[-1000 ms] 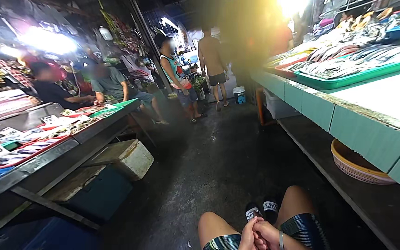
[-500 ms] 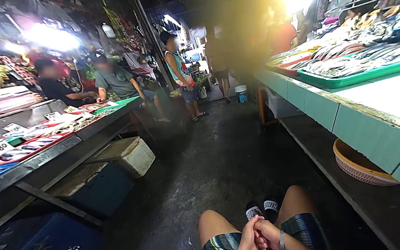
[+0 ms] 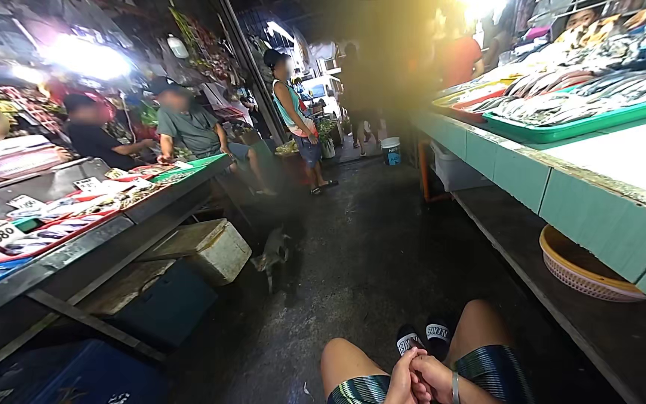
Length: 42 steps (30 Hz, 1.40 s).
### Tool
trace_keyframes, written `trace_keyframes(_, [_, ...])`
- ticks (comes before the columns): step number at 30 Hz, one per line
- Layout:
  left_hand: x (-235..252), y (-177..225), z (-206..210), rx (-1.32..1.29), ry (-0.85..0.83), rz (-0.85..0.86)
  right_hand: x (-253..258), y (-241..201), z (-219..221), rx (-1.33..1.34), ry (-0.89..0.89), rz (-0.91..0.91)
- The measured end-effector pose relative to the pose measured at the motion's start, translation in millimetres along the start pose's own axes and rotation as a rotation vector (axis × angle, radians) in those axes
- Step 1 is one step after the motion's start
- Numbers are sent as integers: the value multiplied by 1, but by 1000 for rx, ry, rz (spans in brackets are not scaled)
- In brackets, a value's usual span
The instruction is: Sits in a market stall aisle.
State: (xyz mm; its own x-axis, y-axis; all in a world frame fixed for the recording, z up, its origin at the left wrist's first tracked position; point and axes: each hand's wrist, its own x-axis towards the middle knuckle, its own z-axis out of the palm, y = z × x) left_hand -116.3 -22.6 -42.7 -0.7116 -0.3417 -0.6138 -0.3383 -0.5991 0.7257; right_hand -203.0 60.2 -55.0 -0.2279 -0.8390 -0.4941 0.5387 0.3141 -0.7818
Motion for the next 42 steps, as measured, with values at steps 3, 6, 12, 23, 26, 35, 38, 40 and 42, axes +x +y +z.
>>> trace_keyframes(3, [-2, 1, 1, 3, -1, 1, 0, 0, 0, -7, -9, -3])
trace_keyframes(6, [-2, 1, 1, 2, 3, -3, 0, 1, -1, 3, -19, -5])
trace_keyframes(12, [1, -1, 0, 2, 3, -3, 2, 1, -2, 1, -19, -8])
trace_keyframes(23, [3, -1, 0, 1, 8, -3, 1, 1, 0, 9, -4, -5])
trace_keyframes(26, [4, -2, -1, -4, 3, 9, 2, 1, -1, 22, -11, -4])
trace_keyframes(35, [2, -1, 0, 5, 4, 22, 1, 1, -1, 7, -20, -8])
trace_keyframes(38, [1, -2, -1, -4, 5, 21, 2, 2, -1, 8, -19, -5])
trace_keyframes(40, [2, -2, -1, -10, 8, 18, 3, 2, -1, 9, -15, -5])
trace_keyframes(42, [2, -2, -1, -12, 6, 19, 3, 2, -1, 12, -17, -8])
